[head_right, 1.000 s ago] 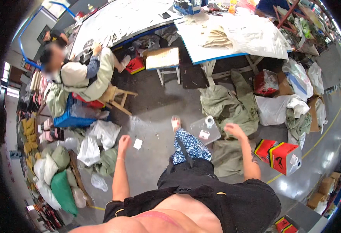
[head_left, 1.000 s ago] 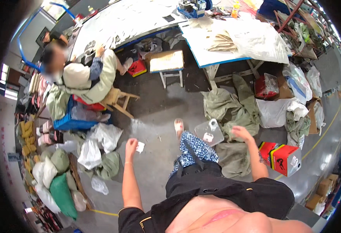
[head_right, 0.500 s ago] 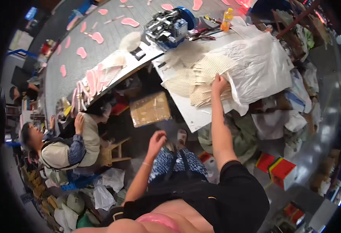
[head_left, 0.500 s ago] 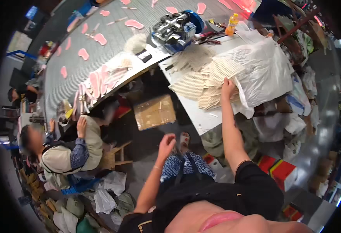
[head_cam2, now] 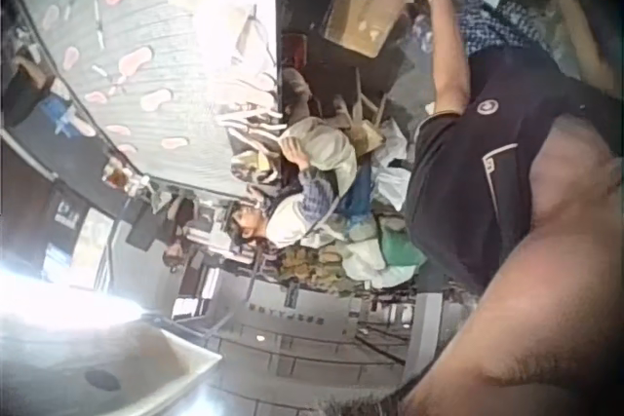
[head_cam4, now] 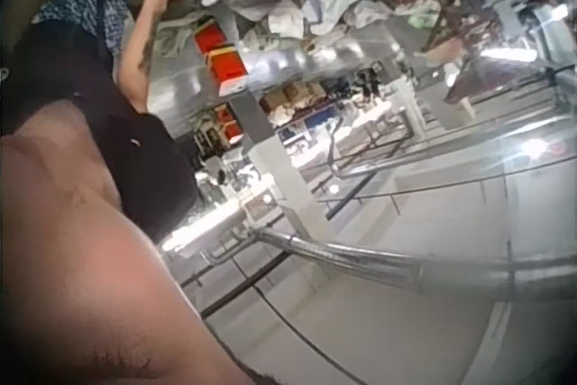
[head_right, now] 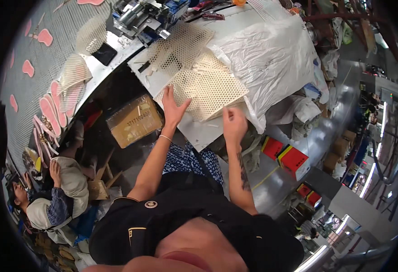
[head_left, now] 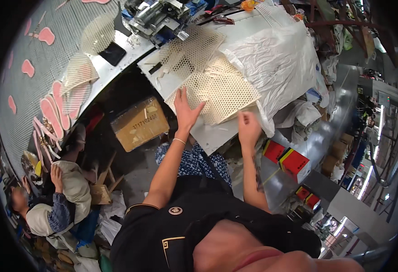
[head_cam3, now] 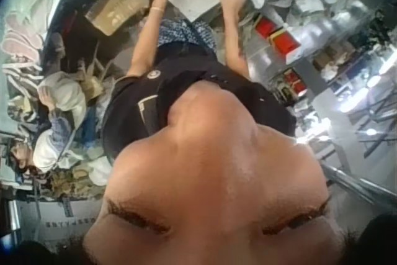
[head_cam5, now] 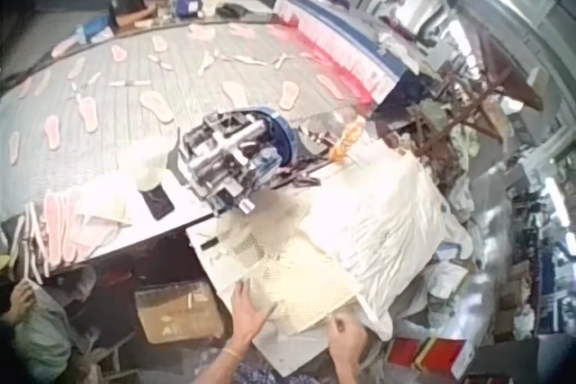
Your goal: The person assembles footwear by hand in a factory setting. They pick up pink insoles and white mesh fabric pieces, align them, and press them together to form a single unit. The person handles the materials one at a time, repeatedly picking up components from a pile and placing the finished assembly onto a nearby table.
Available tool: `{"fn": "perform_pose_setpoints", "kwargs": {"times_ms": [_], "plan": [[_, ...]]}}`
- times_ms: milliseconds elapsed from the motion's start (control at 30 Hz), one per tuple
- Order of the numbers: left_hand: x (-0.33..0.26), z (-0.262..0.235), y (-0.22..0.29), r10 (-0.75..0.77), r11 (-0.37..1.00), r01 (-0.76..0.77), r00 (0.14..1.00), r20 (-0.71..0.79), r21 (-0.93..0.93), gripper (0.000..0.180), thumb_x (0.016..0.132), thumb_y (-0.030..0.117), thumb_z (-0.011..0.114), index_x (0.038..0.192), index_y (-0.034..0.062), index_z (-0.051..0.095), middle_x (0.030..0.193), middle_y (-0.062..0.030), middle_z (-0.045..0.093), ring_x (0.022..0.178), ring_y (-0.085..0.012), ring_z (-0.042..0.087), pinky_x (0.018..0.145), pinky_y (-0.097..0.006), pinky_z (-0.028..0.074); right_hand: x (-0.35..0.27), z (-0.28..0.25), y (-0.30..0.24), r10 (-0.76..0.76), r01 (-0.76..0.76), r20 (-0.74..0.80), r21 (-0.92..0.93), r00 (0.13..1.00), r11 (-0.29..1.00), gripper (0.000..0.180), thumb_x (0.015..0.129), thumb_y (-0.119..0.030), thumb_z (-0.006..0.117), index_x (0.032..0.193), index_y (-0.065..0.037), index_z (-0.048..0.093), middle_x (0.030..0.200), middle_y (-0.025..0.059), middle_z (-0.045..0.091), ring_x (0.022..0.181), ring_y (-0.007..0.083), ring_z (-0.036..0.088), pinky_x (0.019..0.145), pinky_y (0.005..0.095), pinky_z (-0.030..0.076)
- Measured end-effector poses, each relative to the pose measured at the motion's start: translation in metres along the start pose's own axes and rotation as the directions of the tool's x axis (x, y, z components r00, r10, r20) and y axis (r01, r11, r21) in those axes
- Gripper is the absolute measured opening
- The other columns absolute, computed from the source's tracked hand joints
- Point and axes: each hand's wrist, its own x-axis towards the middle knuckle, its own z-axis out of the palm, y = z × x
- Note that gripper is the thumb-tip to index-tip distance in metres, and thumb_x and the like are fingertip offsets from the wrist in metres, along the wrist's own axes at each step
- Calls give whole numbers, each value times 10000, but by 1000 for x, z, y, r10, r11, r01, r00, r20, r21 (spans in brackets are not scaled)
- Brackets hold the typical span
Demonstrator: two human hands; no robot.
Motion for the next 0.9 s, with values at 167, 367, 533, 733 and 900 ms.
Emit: {"fn": "perform_pose_setpoints", "kwargs": {"times_ms": [167, 367, 533, 733, 900], "plan": [[-32, 77, 47, -79, 989, 88, 994, 73, -123, 1102, 676, 471, 790, 1446, -46, 196, 1453, -300, 238, 1334, -428, 265, 1098, -466, 248, 65, -12, 41, -410, 327, -111, -434, 905, 839, 338, 814, -244, 679, 1053, -23, 588, 975, 178, 625, 900, 368, 601, 770, 440, 466], [-19, 127, 92, -230, 902, 237, 971, 63, -361, 1062, 676, 274, 808, 1462, -25, 159, 1299, -262, 381, 1199, -404, 412, 1006, -426, 372, 100, -15, 70, -156, 158, 206, 6, 966, 987, 317, 815, -86, 589, 1116, 11, 569, 1055, 237, 603, 979, 437, 560, 839, 441, 456], [-13, 196, 164, -115, 909, 128, 992, 57, -396, 808, 717, 156, 735, 1367, -38, 296, 1223, -276, 450, 1077, -461, 490, 888, -456, 440, 125, -87, 48, -279, 178, 300, 323, 912, 929, 315, 781, 21, 543, 1093, 28, 580, 1035, 190, 630, 977, 298, 621, 880, 341, 456], [53, 248, 290, 86, 955, -55, 992, 95, -291, 676, 717, 124, 674, 1300, -18, 364, 1207, -291, 437, 953, -463, 558, 754, -497, 495, 197, -213, 19, -424, 326, 53, 555, 904, 765, 282, 788, 36, 530, 1061, 44, 599, 992, 53, 623, 916, 119, 576, 852, 250, 446], [87, 273, 380, 449, 881, -293, 765, 461, -371, 873, 756, 316, 644, 1468, 35, 223, 1387, -378, 282, 1200, -549, 387, 1024, -531, 360, 263, -332, 3, 28, 282, -387, 718, 922, 636, 378, 916, -74, 483, 1280, 25, 503, 1230, 145, 587, 1086, 235, 594, 943, 375, 477]]}}
